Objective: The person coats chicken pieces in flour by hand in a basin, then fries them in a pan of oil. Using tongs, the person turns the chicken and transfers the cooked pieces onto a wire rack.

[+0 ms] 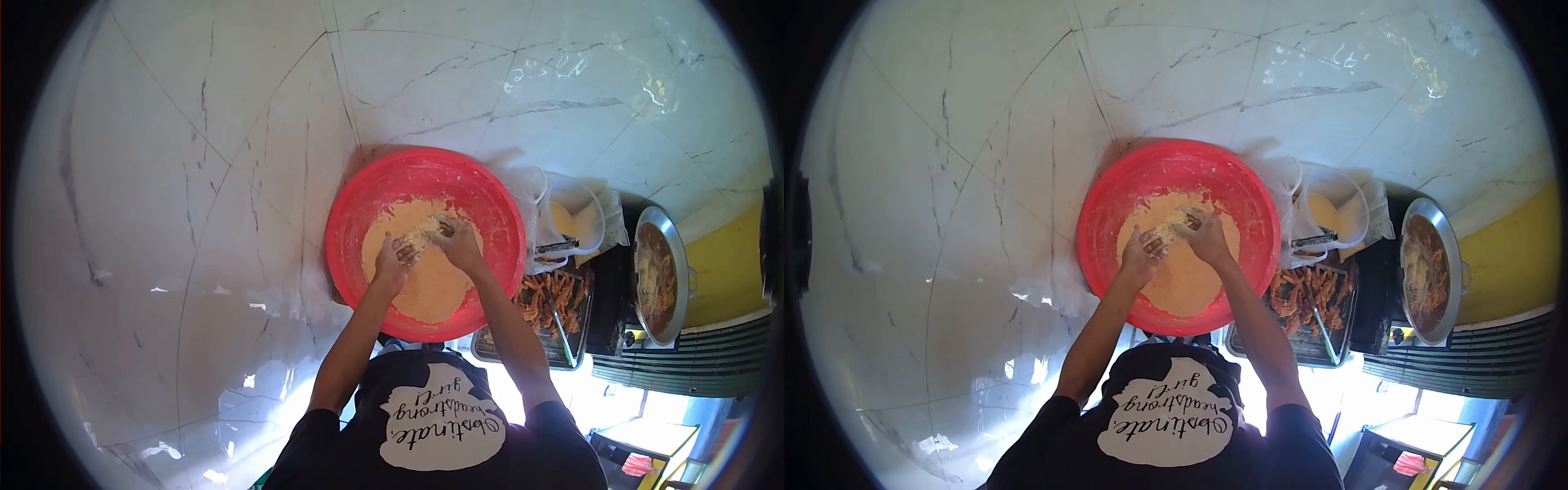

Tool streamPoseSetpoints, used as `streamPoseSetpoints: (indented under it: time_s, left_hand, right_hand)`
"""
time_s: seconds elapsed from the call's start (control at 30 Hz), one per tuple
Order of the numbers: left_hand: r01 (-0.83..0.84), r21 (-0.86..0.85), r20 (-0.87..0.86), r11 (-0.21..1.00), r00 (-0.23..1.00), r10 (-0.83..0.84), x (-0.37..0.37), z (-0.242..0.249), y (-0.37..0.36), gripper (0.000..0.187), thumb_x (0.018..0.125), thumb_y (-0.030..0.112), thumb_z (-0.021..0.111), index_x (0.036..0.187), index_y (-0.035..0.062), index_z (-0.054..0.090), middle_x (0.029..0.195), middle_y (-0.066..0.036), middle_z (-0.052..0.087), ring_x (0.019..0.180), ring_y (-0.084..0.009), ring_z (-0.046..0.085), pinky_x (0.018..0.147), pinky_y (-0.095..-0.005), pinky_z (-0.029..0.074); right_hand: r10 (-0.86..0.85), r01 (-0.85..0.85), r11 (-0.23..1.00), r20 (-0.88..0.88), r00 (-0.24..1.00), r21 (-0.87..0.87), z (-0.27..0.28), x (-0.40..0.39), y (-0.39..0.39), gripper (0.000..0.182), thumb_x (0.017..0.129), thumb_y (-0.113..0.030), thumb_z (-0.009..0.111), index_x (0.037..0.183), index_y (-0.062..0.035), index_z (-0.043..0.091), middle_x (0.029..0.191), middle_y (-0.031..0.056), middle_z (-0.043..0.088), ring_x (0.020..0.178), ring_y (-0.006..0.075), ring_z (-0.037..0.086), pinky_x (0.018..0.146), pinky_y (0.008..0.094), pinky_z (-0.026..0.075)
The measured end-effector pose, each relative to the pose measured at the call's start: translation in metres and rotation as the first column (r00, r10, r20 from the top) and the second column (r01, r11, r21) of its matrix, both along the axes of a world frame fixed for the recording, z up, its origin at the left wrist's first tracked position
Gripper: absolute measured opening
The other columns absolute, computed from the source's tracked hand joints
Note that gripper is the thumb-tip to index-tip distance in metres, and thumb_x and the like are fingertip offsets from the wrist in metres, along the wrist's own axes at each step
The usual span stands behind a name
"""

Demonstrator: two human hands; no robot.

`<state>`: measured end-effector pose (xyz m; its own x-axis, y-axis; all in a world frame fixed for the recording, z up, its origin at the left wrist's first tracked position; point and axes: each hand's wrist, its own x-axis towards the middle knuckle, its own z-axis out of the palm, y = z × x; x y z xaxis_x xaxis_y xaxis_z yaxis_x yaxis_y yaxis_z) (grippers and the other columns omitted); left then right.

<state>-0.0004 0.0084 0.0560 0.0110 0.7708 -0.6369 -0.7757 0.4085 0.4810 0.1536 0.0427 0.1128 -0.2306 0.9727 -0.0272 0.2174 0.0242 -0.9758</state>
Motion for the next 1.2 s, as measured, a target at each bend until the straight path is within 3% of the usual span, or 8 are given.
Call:
streamPoseSetpoints:
  time_s: [0.17, 0.23, 0.27, 0.33, 0.53, 0.7, 0.97, 1.2]
  left_hand:
    - [0.111, 0.019, -0.086, 0.994, 0.99, -0.109, -0.014, 0.005, -0.008, 0.058, 0.094, 0.054, 0.034, 0.123, 0.0071, 0.049, 0.098, -0.006, 0.056, 0.086, -0.0174, 0.054, 0.073, -0.0282, 0.043]
    - [0.092, -0.077, -0.306, 0.993, 0.946, -0.111, -0.021, 0.004, -0.011, 0.058, 0.093, 0.056, 0.033, 0.124, 0.0106, 0.051, 0.109, -0.004, 0.058, 0.093, -0.0165, 0.055, 0.076, -0.0287, 0.042]
    - [0.092, -0.081, -0.299, 0.992, 0.948, -0.113, -0.023, 0.003, -0.013, 0.058, 0.093, 0.056, 0.033, 0.124, 0.0106, 0.051, 0.109, -0.004, 0.058, 0.093, -0.0165, 0.055, 0.076, -0.0287, 0.042]
    - [0.048, -0.09, -0.358, 0.995, 0.93, -0.077, -0.028, 0.002, -0.019, 0.054, 0.093, 0.053, 0.035, 0.126, 0.0135, 0.051, 0.118, -0.006, 0.056, 0.099, -0.0174, 0.054, 0.08, -0.0305, 0.04]
    - [0.068, -0.056, -0.43, 0.996, 0.899, -0.085, -0.034, -0.01, -0.027, 0.057, 0.092, 0.053, 0.037, 0.125, 0.0087, 0.052, 0.117, -0.007, 0.056, 0.101, -0.0182, 0.054, 0.078, -0.0297, 0.041]
    - [0.173, -0.098, -0.47, 0.98, 0.86, -0.199, -0.025, -0.016, -0.026, 0.056, 0.093, 0.051, 0.037, 0.127, 0.0083, 0.051, 0.121, -0.007, 0.055, 0.107, -0.0186, 0.052, 0.083, -0.0314, 0.041]
    - [0.374, 0.104, -0.596, 0.922, 0.766, -0.243, 0.015, 0.012, -0.046, 0.051, 0.095, 0.044, 0.039, 0.125, 0.0059, 0.052, 0.122, -0.009, 0.055, 0.107, -0.0194, 0.052, 0.086, -0.0334, 0.04]
    - [0.487, 0.182, -0.688, 0.854, 0.684, -0.243, 0.071, 0.02, -0.067, 0.048, 0.096, 0.04, 0.038, 0.125, 0.0036, 0.051, 0.121, -0.01, 0.055, 0.108, -0.0202, 0.051, 0.089, -0.0325, 0.039]
  right_hand:
    - [0.013, -0.107, 0.95, 0.304, 0.953, 0.294, 0.031, -0.001, -0.009, 0.033, 0.078, -0.011, 0.071, 0.107, 0.0011, 0.063, 0.079, 0.0058, 0.065, 0.064, 0.01, 0.057, 0.058, 0.0236, 0.046]
    - [-0.013, -0.081, 0.94, 0.272, 0.962, 0.333, 0.019, 0.002, -0.009, 0.033, 0.077, -0.012, 0.071, 0.106, 0.001, 0.063, 0.078, 0.0098, 0.064, 0.062, 0.0133, 0.057, 0.059, 0.0256, 0.047]
    - [-0.036, -0.056, 0.929, 0.239, 0.97, 0.367, 0.012, 0.005, -0.01, 0.033, 0.076, -0.013, 0.071, 0.105, 0.0009, 0.063, 0.077, 0.0139, 0.064, 0.061, 0.0167, 0.057, 0.059, 0.0276, 0.047]
    - [-0.035, -0.057, 0.938, 0.256, 0.966, 0.341, 0.002, 0.01, -0.018, 0.032, 0.076, -0.013, 0.071, 0.105, 0.0011, 0.063, 0.08, 0.0144, 0.065, 0.062, 0.0173, 0.058, 0.06, 0.0281, 0.048]
    - [-0.07, 0.009, 0.977, 0.284, 0.956, 0.212, -0.014, 0.013, -0.038, 0.03, 0.077, -0.011, 0.069, 0.103, 0.0016, 0.064, 0.088, 0.0153, 0.065, 0.067, 0.0198, 0.062, 0.062, 0.0289, 0.05]
    - [-0.131, 0.096, 0.989, 0.361, 0.923, 0.114, -0.008, 0.013, -0.054, 0.027, 0.078, -0.01, 0.069, 0.101, 0.0012, 0.064, 0.09, 0.0138, 0.066, 0.072, 0.0199, 0.065, 0.064, 0.0279, 0.051]
    - [-0.255, 0.239, 0.966, 0.215, 0.943, 0.099, 0.007, 0.031, -0.097, 0.024, 0.078, -0.005, 0.069, 0.101, 0.003, 0.064, 0.093, 0.012, 0.066, 0.078, 0.0145, 0.065, 0.068, 0.0248, 0.052]
    - [-0.349, 0.327, 0.927, 0.098, 0.932, 0.185, 0.04, 0.07, -0.129, 0.026, 0.075, -0.006, 0.071, 0.099, 0.0005, 0.065, 0.096, 0.0145, 0.066, 0.081, 0.0198, 0.066, 0.069, 0.0274, 0.052]
